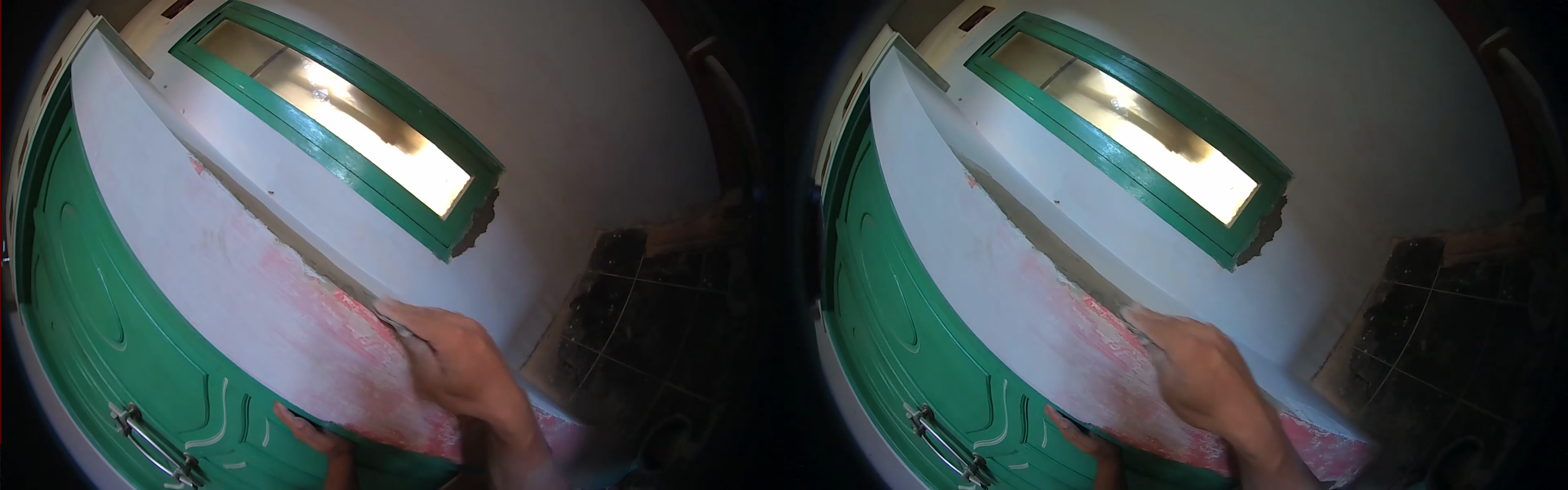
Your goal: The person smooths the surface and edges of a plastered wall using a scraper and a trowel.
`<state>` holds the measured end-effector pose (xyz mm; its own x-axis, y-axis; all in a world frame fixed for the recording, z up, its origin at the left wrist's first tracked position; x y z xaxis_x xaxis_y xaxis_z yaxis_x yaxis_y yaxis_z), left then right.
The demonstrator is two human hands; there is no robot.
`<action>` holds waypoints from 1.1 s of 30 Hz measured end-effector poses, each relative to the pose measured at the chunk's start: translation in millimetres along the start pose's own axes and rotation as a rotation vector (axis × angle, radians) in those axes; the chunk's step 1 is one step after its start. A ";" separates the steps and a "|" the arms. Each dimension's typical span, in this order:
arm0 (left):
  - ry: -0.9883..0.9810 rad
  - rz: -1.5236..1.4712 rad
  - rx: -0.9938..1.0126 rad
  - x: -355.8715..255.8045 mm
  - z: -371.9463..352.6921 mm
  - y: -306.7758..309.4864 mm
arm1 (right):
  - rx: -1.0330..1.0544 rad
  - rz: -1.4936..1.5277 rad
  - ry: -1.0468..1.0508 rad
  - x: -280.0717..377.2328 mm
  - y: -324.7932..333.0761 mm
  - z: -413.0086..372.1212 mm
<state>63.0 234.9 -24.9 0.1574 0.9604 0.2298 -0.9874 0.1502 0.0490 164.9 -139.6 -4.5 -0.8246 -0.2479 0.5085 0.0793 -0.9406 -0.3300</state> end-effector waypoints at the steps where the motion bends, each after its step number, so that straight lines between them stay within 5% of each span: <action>1: -0.012 -0.022 0.024 3.0 0.0 2.5 | 0.066 -0.006 -0.048 -4.3 5.7 -5.3; 6: 0.027 -0.078 0.040 6.4 1.2 3.5 | 0.196 -0.066 -0.234 -7.0 18.0 -12.3; 12: -0.045 0.090 0.001 -7.9 2.4 0.3 | -0.070 0.103 -0.001 -2.5 -3.0 0.1; 18: 0.055 -0.060 0.052 -2.3 3.1 2.0 | 0.211 -0.047 -0.143 -11.9 21.7 -16.5; 24: 0.095 -0.042 0.043 -24.8 14.9 -1.1 | -0.010 0.105 -0.044 -7.2 -4.2 0.0; 33: 0.046 -0.023 -0.011 -9.8 6.9 0.6 | 0.154 0.031 -0.208 -13.5 39.0 -31.0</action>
<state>61.0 224.0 -20.4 0.1794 0.9665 0.1835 -0.9837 0.1744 0.0430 161.8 -165.8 -48.9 -0.6886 -0.3050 0.6579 0.2006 -0.9520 -0.2314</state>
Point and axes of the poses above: each hand's wrist, its own z-axis towards the middle knuckle, its own y-axis out of the back of the hand, x = y × z, the point moved 6 cm from there along z, towards the middle knuckle, and after that the axes turned 4 degrees about -y, right-handed, at the moved point
